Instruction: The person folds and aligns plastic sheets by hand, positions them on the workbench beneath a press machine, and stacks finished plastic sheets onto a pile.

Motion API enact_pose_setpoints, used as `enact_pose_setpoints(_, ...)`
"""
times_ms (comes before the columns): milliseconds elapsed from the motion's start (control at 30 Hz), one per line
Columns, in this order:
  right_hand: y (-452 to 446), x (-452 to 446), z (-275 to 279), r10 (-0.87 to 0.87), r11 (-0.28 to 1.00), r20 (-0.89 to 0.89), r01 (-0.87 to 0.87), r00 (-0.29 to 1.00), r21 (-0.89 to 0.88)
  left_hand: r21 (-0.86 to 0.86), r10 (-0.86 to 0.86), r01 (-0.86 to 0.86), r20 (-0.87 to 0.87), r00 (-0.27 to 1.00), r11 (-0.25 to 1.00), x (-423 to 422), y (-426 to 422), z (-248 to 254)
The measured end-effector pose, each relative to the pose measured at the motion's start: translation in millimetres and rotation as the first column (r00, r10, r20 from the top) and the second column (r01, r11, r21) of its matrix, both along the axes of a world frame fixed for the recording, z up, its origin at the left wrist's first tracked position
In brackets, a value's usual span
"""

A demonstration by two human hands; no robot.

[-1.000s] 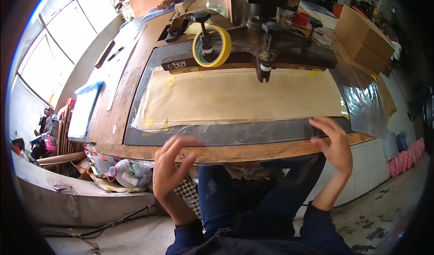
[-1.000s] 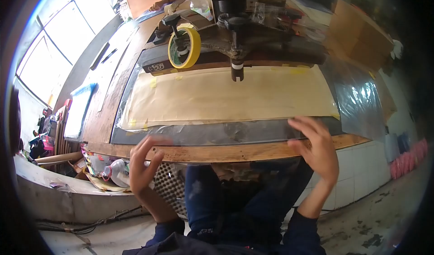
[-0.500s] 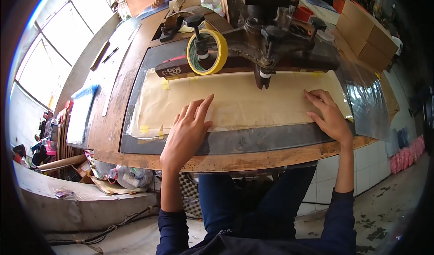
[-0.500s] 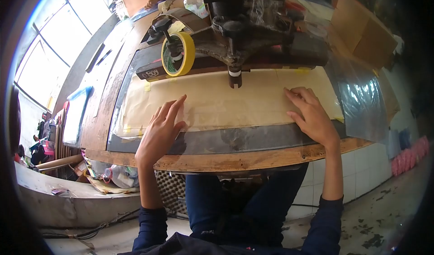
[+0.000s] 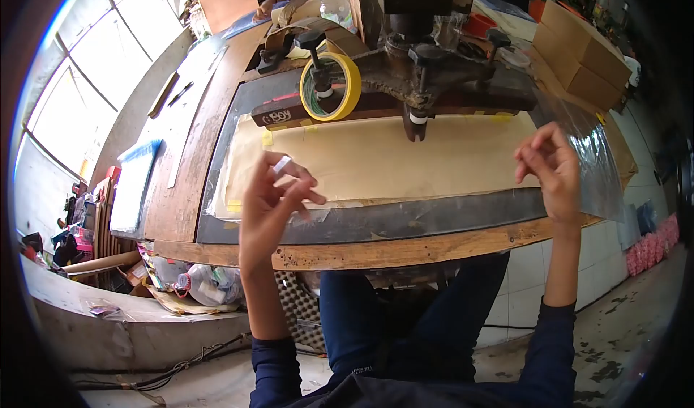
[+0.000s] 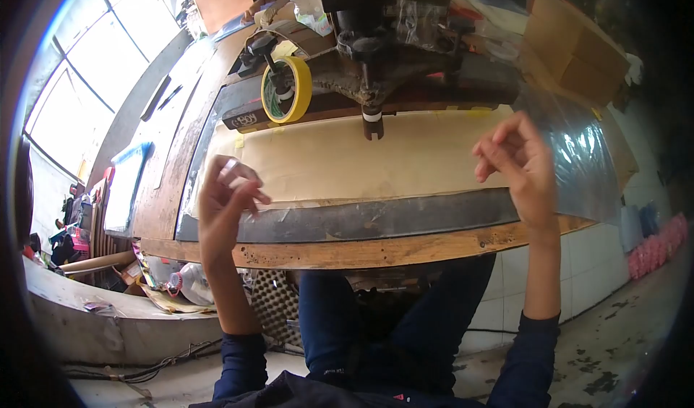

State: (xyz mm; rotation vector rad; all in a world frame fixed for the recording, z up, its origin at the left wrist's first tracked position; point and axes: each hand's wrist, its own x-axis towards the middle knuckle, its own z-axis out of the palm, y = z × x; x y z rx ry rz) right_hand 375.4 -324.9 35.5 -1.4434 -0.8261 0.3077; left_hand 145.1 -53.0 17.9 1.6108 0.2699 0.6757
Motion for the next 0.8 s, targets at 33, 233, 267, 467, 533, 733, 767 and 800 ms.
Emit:
enact_pose_setpoints(33,0.3,-5.6,10.2,-0.041,0.989,0.044,0.034,0.998,0.146,-0.027,0.072,-0.07,0.071,0.995,0.997,-1.4,-5.4,10.0)
enact_pose_setpoints(233,-5.6,-22.4,53.0,-0.08,0.965,0.093,0.054,0.992,0.256,-0.131,0.24,-0.213,0.246,0.939,0.968,-10.3,-20.7,49.0)
enact_pose_setpoints(267,-6.0,-25.0,56.1,-0.084,0.958,0.106,0.051,0.991,0.282,-0.125,0.252,-0.226,0.259,0.933,0.966,-12.1,-22.2,51.0)
enact_pose_setpoints(467,-18.0,-31.8,56.3,-0.113,0.947,0.174,0.053,0.978,0.317,-0.1,0.267,-0.248,0.295,0.918,0.964,-18.9,-33.5,53.6)
enact_pose_setpoints(533,-20.4,-33.9,57.0,-0.115,0.947,0.175,0.055,0.978,0.318,-0.099,0.269,-0.25,0.307,0.913,0.963,-19.5,-35.8,52.9)
enact_pose_setpoints(733,-23.0,-39.5,58.5,-0.106,0.944,0.167,0.047,0.98,0.326,-0.128,0.316,-0.291,0.271,0.909,0.948,-20.3,-40.9,55.4)
enact_pose_setpoints(767,-24.0,-40.1,58.3,-0.113,0.943,0.172,0.051,0.979,0.33,-0.114,0.312,-0.292,0.273,0.91,0.95,-20.8,-41.1,55.5)
enact_pose_setpoints(800,-24.8,-40.5,57.7,-0.117,0.941,0.177,0.052,0.977,0.333,-0.099,0.31,-0.294,0.275,0.91,0.951,-21.4,-41.3,55.5)
